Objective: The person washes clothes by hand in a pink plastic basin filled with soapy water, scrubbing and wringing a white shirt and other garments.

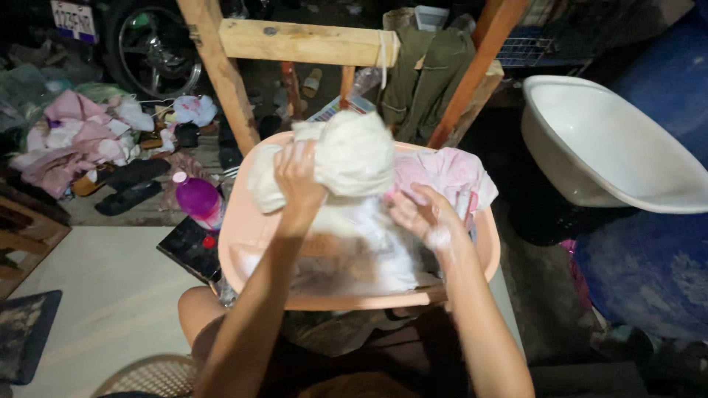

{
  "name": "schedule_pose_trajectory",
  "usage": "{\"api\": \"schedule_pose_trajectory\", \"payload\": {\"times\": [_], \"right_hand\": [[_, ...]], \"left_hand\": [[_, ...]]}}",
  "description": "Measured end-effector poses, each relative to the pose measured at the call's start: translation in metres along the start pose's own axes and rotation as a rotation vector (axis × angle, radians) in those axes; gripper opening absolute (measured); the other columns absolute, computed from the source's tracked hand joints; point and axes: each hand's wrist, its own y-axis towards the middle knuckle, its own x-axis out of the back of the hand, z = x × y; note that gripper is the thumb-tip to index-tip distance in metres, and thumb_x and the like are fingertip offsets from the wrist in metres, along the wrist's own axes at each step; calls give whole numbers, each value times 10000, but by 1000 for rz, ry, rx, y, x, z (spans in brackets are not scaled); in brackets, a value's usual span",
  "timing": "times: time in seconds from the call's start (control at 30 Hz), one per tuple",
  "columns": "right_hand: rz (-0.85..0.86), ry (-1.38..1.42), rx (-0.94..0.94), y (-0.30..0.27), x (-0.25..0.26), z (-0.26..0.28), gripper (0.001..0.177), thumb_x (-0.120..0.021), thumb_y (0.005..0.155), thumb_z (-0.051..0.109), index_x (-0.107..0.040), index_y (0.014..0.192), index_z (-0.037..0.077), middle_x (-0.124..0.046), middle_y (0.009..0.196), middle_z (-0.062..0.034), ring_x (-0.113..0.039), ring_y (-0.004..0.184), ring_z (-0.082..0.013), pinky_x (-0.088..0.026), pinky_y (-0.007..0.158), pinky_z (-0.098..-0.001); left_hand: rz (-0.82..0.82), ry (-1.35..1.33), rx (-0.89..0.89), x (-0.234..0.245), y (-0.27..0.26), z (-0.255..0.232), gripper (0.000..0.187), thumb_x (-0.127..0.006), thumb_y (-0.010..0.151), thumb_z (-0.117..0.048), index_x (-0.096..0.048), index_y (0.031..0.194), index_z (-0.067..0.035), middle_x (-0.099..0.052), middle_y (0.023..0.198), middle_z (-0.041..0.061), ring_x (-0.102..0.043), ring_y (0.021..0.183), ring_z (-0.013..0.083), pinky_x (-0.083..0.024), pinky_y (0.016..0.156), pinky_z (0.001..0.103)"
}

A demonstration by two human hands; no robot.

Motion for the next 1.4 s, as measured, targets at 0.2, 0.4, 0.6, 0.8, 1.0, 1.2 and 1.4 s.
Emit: {"api": "schedule_pose_trajectory", "payload": {"times": [0.2,0.4,0.6,0.8,1.0,1.2,1.4], "right_hand": [[365,208,119,41,-58,-7,491,-672,934,356,-609,1309,44,-669,1264,-131,-677,1117,-272,-535,993,-467],[308,6,414,55,-71,-2,431,-625,937,241,-624,1318,40,-690,1229,-130,-686,1096,-251,-552,987,-392],[329,-155,438,62,-84,1,408,-599,931,230,-630,1285,29,-686,1217,-124,-678,1094,-243,-547,985,-379],[444,-303,332,74,-83,4,388,-574,925,218,-637,1253,19,-683,1205,-119,-669,1093,-235,-543,984,-366],[411,-402,408,84,-92,19,372,-548,920,207,-643,1220,8,-679,1192,-114,-661,1091,-227,-538,983,-352],[180,-407,803,90,-113,39,360,-523,914,195,-649,1187,-2,-675,1180,-109,-652,1090,-219,-534,981,-339],[45,-543,1046,74,-118,2,353,-497,908,184,-655,1155,-13,-671,1168,-103,-644,1089,-210,-529,980,-326]], "left_hand": [[63,-162,-279,1,-25,-15,215,-815,871,-56,-690,1045,-62,-641,985,89,-619,947,325,-489,907,496],[269,-520,216,29,8,-39,420,-849,725,-195,-669,1054,-7,-660,1034,192,-655,998,414,-540,886,491],[585,-878,469,40,32,-43,445,-850,726,-207,-673,1083,-10,-700,1043,193,-686,985,378,-560,879,468],[967,-1005,469,63,38,-20,461,-854,717,-224,-674,1084,-11,-704,1043,192,-688,987,374,-560,881,463],[1183,-1028,435,44,67,-11,477,-858,707,-240,-675,1085,-13,-707,1044,191,-691,988,370,-560,882,458],[566,-1066,453,37,86,-38,493,-862,698,-256,-675,1086,-15,-711,1045,190,-694,989,366,-560,884,453],[-22,-1075,685,29,39,-115,509,-866,689,-272,-676,1086,-17,-715,1046,189,-696,990,362,-560,885,448]]}}
